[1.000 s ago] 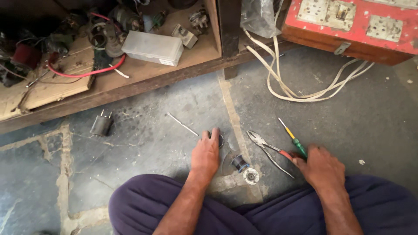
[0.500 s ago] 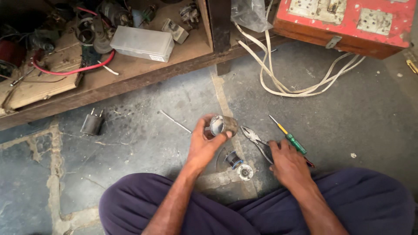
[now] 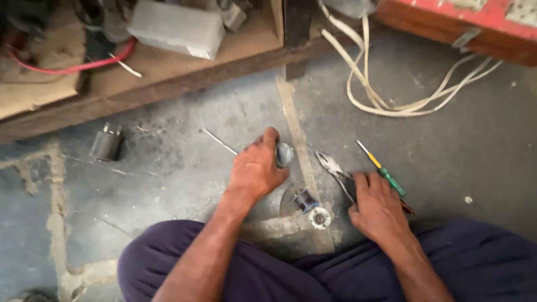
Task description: The person sits on the floor and unwinds a copper wire coil from a blue plastic bobbin using both hands. They then use pliers to cut the wire and continue to unwind the remaining wire from the bobbin.
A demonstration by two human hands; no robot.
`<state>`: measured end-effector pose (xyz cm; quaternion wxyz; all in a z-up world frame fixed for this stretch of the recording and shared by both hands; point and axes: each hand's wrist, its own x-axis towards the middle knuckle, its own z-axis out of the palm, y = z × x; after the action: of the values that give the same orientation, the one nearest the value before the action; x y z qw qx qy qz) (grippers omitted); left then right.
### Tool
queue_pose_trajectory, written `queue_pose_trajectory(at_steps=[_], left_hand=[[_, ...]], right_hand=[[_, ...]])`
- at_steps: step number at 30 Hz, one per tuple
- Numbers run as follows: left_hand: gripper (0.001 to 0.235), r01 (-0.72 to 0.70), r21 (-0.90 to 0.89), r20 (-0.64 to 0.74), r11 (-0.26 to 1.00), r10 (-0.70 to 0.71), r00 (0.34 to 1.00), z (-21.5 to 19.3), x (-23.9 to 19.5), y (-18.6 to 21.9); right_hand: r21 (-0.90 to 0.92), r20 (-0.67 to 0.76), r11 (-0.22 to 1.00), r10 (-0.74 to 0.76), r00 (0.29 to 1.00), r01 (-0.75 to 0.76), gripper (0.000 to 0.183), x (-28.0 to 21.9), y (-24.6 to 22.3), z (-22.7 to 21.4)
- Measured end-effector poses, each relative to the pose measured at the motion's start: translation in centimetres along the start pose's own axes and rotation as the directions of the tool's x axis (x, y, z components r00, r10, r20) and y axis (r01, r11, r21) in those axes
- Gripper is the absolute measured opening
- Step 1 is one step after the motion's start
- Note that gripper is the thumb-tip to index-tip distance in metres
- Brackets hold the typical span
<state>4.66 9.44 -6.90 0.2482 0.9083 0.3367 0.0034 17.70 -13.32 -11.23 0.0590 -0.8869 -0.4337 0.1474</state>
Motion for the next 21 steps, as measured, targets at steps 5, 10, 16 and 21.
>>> queue_pose_trajectory(at_steps=[5,10,16,21], left_hand=[[0.063,0.019,0.18,0.166,0.983,-0.049,0.985,4.0,1.8,-1.1],[0.074,0.018,0.114,0.117,0.993,-0.032,0.993,5.1,1.8,-1.5],[0.07,-0.046,0.127,0.083,0.991,0.036,0.996,4.8,1.4,-1.7],[0.063,-0.129,0.078,0.329,0.989,0.096,0.939,4.7,0.4,-1.5]], right_hand=[[0.25,-0.179,0.927,-0.24,0.954,0.28,0.088,0.3,-4.1,0.9],[0.312,0.113,0.948,-0.108,0.988,0.068,0.076,0.6,-7.0,2.6],[0.795,0.3,0.528,0.086,0.95,-0.299,0.048,1.9,-5.5,2.8],[0.992,0.125,-0.037,-0.002,0.992,-0.125,0.042,1.3,-3.7,2.5]])
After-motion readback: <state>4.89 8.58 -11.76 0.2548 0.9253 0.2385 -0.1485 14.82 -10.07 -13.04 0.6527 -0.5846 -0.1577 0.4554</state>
